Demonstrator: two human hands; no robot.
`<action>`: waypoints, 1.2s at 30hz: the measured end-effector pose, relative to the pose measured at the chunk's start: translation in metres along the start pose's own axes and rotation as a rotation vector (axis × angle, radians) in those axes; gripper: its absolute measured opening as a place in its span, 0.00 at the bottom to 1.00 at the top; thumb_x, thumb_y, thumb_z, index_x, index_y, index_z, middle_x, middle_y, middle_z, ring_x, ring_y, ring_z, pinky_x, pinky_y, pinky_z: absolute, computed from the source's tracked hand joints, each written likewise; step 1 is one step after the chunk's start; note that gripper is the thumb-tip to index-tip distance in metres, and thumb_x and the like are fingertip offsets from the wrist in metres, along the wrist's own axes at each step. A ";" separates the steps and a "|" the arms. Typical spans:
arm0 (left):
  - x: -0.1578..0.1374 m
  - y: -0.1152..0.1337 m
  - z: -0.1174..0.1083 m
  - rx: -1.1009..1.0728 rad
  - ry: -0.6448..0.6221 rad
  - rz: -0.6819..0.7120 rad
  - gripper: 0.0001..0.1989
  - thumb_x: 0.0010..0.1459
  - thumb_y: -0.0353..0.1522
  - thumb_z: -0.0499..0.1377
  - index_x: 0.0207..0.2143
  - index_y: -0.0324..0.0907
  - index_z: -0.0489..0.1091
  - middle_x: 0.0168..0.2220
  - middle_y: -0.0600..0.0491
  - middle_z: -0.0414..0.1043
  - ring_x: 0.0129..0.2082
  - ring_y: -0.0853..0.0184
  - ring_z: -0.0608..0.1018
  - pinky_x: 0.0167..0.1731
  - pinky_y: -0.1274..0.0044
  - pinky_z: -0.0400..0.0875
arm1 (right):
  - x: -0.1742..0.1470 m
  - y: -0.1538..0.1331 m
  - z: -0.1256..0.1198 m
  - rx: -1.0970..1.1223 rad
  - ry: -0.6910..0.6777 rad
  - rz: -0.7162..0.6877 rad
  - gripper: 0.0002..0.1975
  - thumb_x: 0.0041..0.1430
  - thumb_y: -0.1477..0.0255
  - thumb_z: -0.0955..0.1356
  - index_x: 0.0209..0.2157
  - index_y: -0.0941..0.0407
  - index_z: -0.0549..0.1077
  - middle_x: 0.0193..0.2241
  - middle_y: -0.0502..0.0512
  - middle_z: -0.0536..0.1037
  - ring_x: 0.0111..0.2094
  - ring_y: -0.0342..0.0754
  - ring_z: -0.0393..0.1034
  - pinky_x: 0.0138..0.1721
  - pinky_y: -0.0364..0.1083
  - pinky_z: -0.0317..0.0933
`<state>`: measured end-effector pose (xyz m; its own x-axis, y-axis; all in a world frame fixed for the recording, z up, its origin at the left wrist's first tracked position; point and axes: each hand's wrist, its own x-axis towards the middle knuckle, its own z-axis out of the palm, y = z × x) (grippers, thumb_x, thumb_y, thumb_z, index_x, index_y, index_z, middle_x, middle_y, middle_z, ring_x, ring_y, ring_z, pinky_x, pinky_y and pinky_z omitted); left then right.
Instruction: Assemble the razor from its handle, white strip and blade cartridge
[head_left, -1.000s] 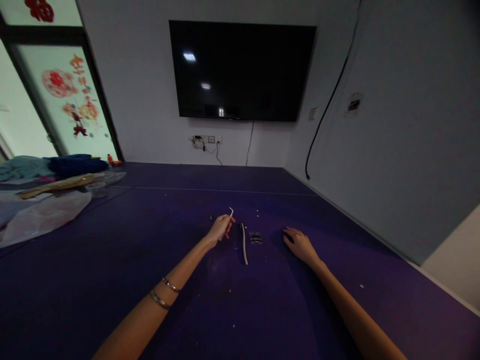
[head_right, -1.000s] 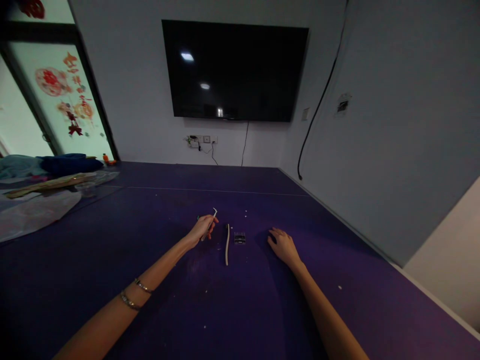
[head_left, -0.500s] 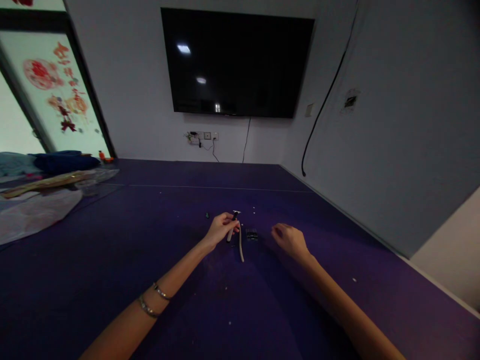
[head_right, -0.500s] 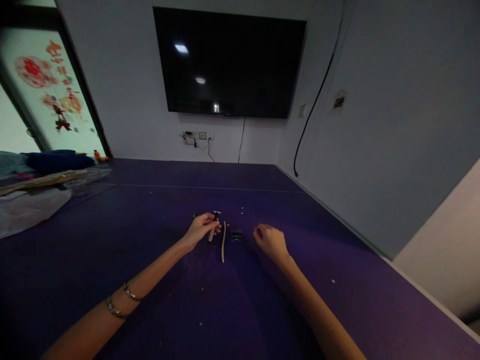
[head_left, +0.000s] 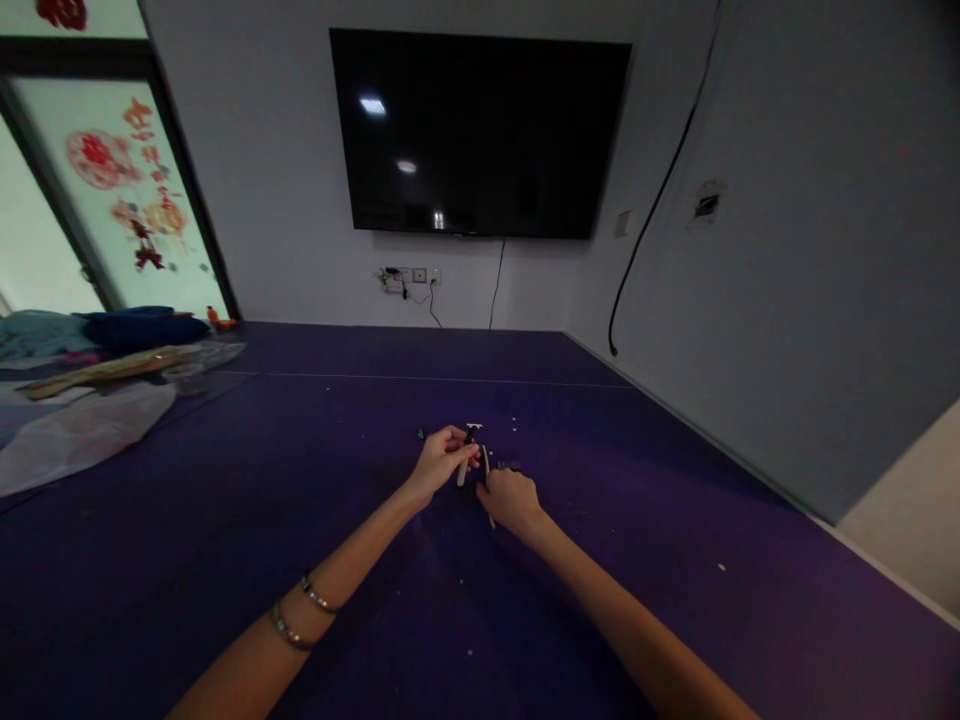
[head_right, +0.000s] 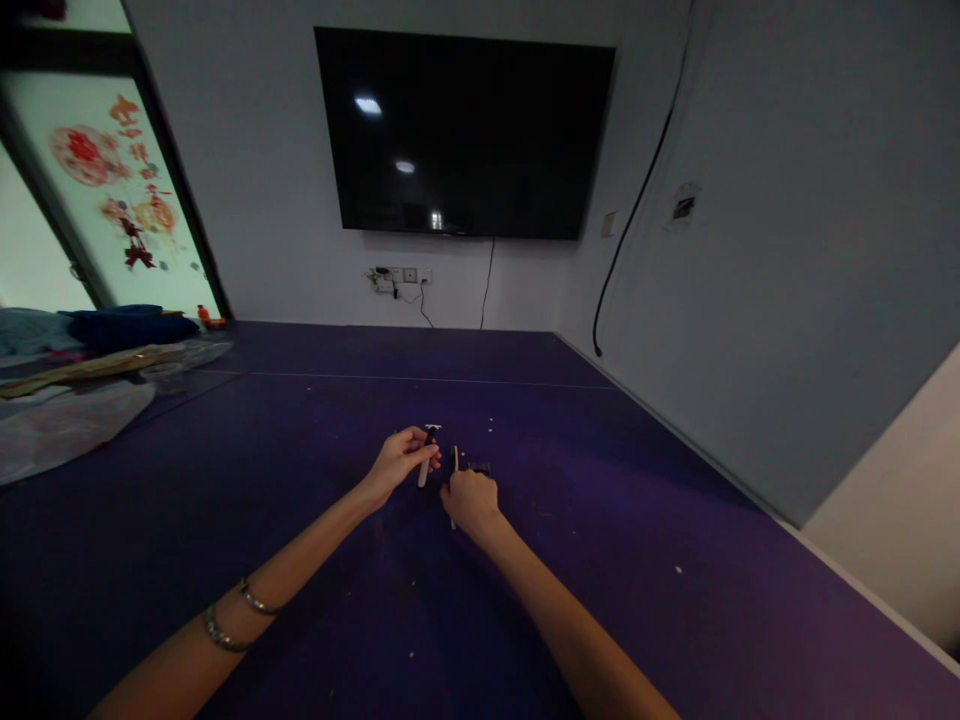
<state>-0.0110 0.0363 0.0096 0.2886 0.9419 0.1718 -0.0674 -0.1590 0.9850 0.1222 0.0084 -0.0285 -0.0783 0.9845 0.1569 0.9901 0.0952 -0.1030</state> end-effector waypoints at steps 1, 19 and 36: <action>0.000 0.000 0.000 -0.005 0.004 -0.001 0.09 0.48 0.31 0.61 0.28 0.39 0.62 0.24 0.54 0.72 0.22 0.70 0.75 0.25 0.78 0.69 | 0.001 -0.001 0.001 0.000 -0.004 0.000 0.18 0.57 0.66 0.58 0.35 0.61 0.75 0.33 0.67 0.78 0.34 0.57 0.73 0.33 0.51 0.64; -0.001 0.001 0.002 -0.054 -0.081 0.067 0.12 0.44 0.32 0.63 0.27 0.39 0.61 0.24 0.54 0.73 0.23 0.69 0.76 0.25 0.78 0.68 | 0.004 0.044 -0.030 0.206 0.093 0.055 0.17 0.59 0.69 0.57 0.29 0.59 0.74 0.28 0.63 0.77 0.30 0.50 0.73 0.30 0.43 0.60; -0.006 0.006 0.003 0.006 -0.107 0.124 0.11 0.41 0.32 0.66 0.25 0.39 0.65 0.27 0.52 0.74 0.27 0.69 0.75 0.26 0.79 0.65 | -0.030 0.114 -0.121 0.671 0.245 -0.335 0.16 0.55 0.61 0.64 0.40 0.53 0.76 0.35 0.55 0.77 0.36 0.48 0.70 0.37 0.46 0.63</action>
<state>-0.0099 0.0287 0.0148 0.3789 0.8781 0.2923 -0.1031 -0.2738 0.9562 0.2512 -0.0281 0.0740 -0.2552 0.8344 0.4885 0.6302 0.5267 -0.5705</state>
